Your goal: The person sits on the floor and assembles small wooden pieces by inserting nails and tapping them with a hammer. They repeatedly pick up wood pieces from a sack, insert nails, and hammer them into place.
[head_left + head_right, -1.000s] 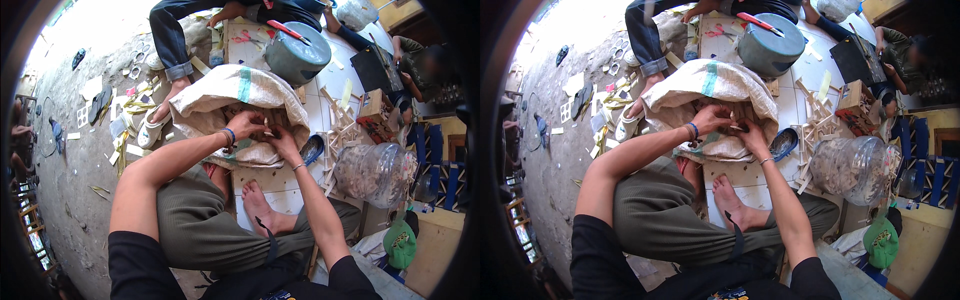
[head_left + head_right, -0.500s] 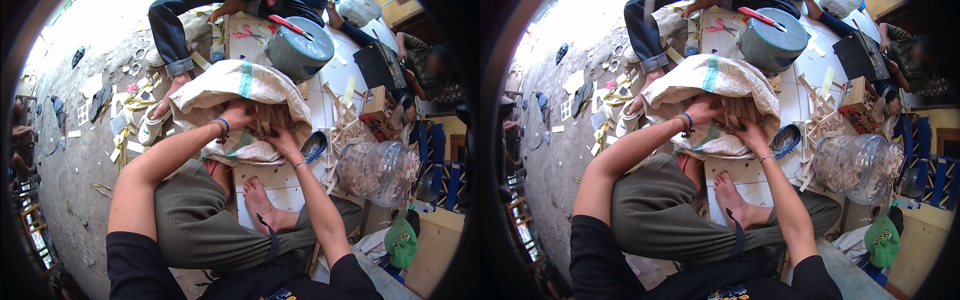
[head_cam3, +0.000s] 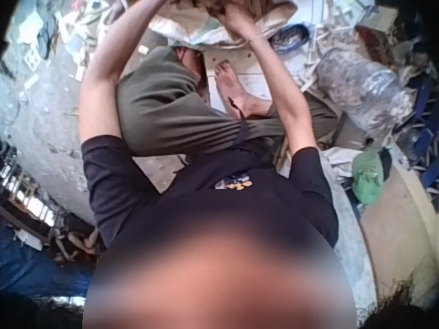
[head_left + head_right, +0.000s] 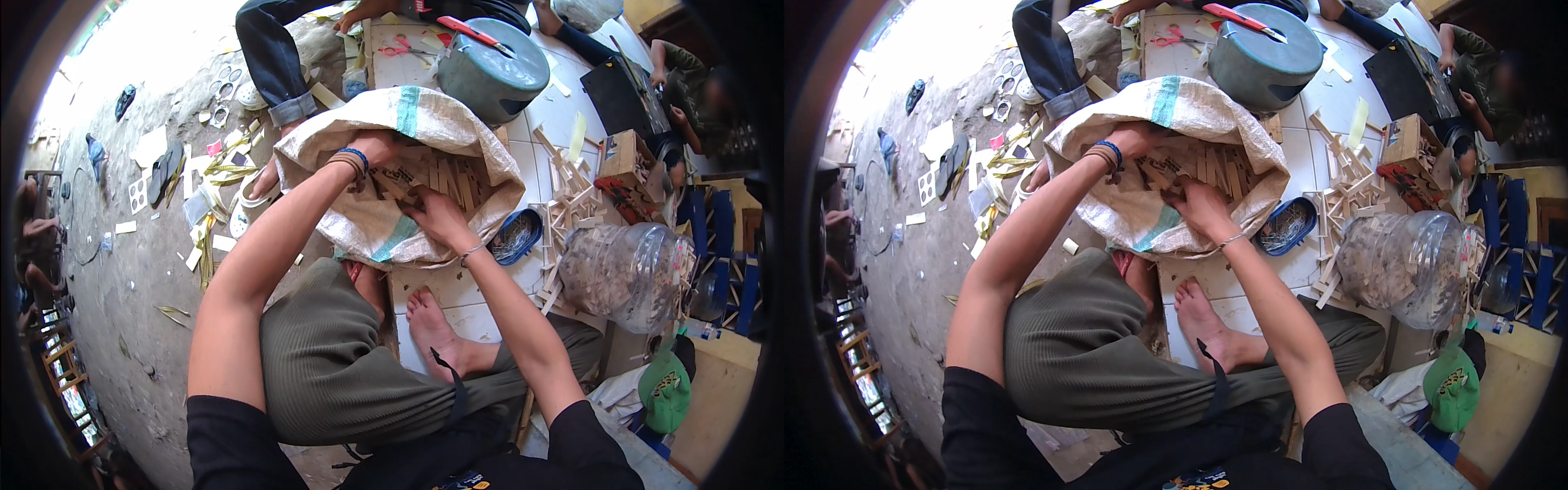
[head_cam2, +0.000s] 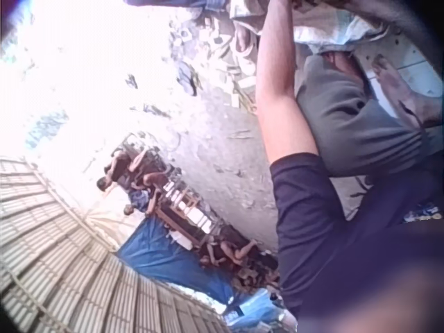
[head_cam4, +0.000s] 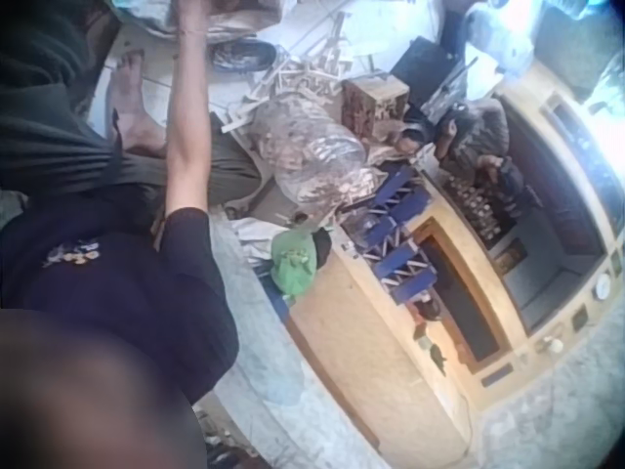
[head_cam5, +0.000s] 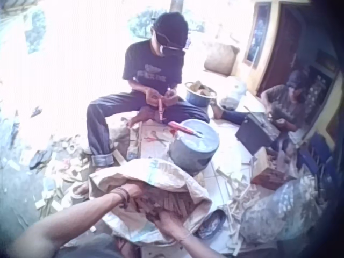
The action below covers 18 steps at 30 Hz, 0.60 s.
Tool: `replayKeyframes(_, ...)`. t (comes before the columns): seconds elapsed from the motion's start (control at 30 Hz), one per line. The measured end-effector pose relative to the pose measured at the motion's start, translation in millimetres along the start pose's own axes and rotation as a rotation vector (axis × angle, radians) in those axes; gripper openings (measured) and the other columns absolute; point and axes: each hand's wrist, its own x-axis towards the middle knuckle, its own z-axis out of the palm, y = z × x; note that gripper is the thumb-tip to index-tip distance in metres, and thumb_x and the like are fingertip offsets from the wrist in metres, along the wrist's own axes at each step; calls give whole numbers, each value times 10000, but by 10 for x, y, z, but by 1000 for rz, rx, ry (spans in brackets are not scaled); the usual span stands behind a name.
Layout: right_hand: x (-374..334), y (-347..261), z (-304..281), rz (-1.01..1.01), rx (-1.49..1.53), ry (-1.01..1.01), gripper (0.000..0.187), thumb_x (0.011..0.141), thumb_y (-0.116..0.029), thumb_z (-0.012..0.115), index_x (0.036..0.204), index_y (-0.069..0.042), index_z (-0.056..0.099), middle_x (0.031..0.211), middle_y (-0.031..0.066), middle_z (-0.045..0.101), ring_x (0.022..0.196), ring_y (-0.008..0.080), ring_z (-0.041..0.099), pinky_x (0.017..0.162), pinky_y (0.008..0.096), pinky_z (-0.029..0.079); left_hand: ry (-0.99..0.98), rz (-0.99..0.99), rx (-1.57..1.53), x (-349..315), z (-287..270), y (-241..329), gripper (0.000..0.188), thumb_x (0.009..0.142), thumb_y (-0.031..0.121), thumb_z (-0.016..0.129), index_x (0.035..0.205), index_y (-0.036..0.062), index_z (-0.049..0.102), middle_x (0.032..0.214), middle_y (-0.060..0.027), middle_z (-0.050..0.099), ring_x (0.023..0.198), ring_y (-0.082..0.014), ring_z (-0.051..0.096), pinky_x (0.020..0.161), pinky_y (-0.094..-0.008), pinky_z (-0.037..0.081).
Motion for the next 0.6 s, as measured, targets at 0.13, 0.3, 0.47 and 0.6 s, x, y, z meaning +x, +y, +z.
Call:
replayKeyframes(0.13, 3, -133, 83, 49, -76, 64, 509, 873, -406, 801, 1219, -53, 682, 1144, 217, 745, 1059, 415, 715, 897, 485, 562, -108, 103, 77, -23, 141, -47, 509, 987, 388, 601, 1408, 111, 669, 1425, -238, 639, 1312, -409, 610, 1141, -465, 458)
replayKeyframes(0.3, -53, -24, 184, 92, -107, -5, 442, 849, -321, 828, 1158, -42, 678, 1128, 222, 728, 1029, 431, 702, 880, 501, 551, -101, 163, 215, -223, 159, -126, 436, 900, 345, 751, 1284, 139, 741, 1255, -212, 724, 1186, -409, 674, 1057, -485, 516)
replayKeyframes(0.47, -193, 30, 290, 84, -15, 144, 349, 875, -266, 807, 1118, -42, 696, 1106, 226, 723, 1043, 418, 696, 888, 501, 540, -189, 180, 226, -378, 183, -38, 513, 815, 372, 825, 1265, 141, 738, 1171, -231, 746, 1132, -409, 704, 1012, -486, 549)
replayKeyframes(0.6, -210, 100, 285, 128, 34, 113, 355, 891, -264, 797, 1160, -56, 693, 1148, 233, 721, 1060, 411, 700, 902, 494, 541, -235, 255, 204, -418, 217, -43, 606, 807, 374, 841, 1335, 119, 690, 1369, -220, 671, 1309, -398, 612, 1077, -470, 506)
